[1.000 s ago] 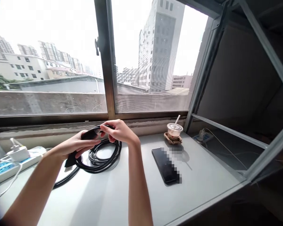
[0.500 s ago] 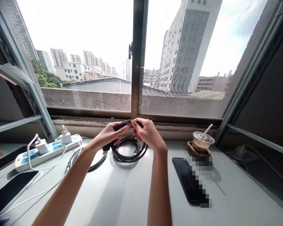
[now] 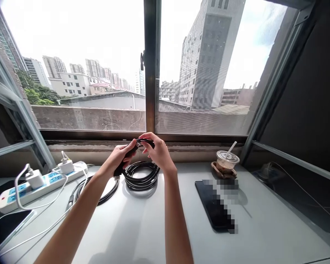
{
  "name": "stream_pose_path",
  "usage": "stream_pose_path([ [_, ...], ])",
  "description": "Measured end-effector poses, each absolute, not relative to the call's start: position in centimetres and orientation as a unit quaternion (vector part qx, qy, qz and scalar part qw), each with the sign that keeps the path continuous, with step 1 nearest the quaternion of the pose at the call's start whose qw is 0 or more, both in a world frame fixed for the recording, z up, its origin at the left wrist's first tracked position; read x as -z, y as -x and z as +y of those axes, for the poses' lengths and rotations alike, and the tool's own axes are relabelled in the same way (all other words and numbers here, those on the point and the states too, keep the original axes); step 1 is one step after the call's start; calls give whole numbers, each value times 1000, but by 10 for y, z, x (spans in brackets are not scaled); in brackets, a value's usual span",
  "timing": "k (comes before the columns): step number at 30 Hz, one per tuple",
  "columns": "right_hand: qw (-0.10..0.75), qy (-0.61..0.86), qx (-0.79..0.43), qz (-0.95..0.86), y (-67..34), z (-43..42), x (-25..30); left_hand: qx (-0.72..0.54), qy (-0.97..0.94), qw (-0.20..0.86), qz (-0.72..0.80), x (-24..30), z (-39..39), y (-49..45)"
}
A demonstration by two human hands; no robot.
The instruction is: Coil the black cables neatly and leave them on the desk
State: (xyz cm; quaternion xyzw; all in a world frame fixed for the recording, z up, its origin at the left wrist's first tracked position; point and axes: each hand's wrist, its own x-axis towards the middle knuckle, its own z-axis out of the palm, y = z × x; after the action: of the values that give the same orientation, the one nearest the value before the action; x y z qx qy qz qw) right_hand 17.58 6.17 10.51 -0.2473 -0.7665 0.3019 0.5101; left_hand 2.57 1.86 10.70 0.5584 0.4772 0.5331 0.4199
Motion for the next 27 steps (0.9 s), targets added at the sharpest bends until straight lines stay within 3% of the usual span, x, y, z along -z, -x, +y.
stream_pose_path([
  [4,512,304,-162,-787,-179,57,-108,-557,-535,409,486,-107,21,-24],
  [7,488,367,-109,-784,-179,50,-111,-605,-518,345,497,-108,20,-26],
  [12,512,353,-151,-768,-169,44,-116,-644,-542,234,486,-108,16,-40],
  [27,560,347,-207,-723,-162,54,-115,-631,-539,259,494,-103,24,-40],
])
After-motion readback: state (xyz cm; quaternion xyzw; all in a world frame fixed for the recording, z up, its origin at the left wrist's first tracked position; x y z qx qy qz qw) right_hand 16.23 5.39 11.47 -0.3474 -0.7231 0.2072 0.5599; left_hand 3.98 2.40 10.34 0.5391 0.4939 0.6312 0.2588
